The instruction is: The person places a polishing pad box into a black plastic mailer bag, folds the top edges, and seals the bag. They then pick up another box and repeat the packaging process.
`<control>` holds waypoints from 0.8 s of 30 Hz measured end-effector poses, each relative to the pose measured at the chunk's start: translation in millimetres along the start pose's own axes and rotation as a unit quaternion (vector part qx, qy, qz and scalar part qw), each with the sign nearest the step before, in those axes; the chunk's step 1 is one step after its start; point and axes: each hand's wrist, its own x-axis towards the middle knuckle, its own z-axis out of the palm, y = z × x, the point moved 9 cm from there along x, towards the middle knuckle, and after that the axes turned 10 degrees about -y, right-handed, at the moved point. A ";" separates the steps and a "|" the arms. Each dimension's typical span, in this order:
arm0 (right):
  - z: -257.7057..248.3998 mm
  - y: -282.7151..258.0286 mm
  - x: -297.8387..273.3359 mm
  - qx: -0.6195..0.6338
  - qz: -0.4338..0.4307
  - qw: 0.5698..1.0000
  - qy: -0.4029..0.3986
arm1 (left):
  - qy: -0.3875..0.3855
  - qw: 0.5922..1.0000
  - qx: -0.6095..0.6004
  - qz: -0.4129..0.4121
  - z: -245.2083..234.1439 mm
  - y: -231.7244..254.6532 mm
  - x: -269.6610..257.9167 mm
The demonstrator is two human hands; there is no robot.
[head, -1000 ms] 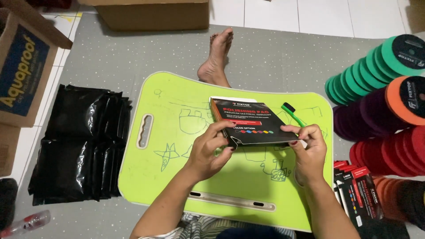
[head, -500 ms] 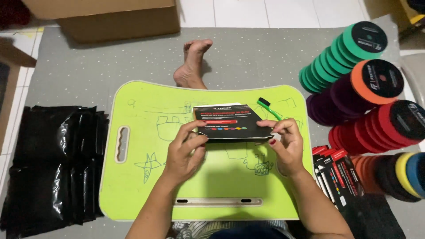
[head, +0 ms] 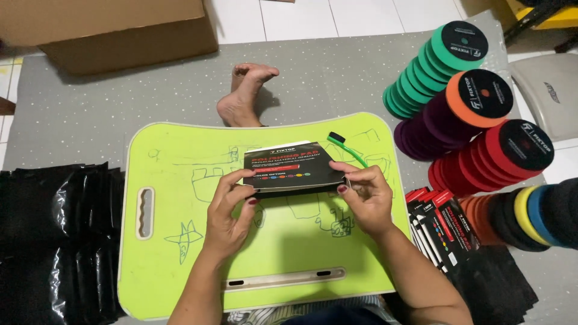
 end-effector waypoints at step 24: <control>-4.9 -2.9 4.5 -0.057 0.028 0.998 0.023 | 0.009 0.995 -0.100 -0.004 10.2 -11.6 -14.9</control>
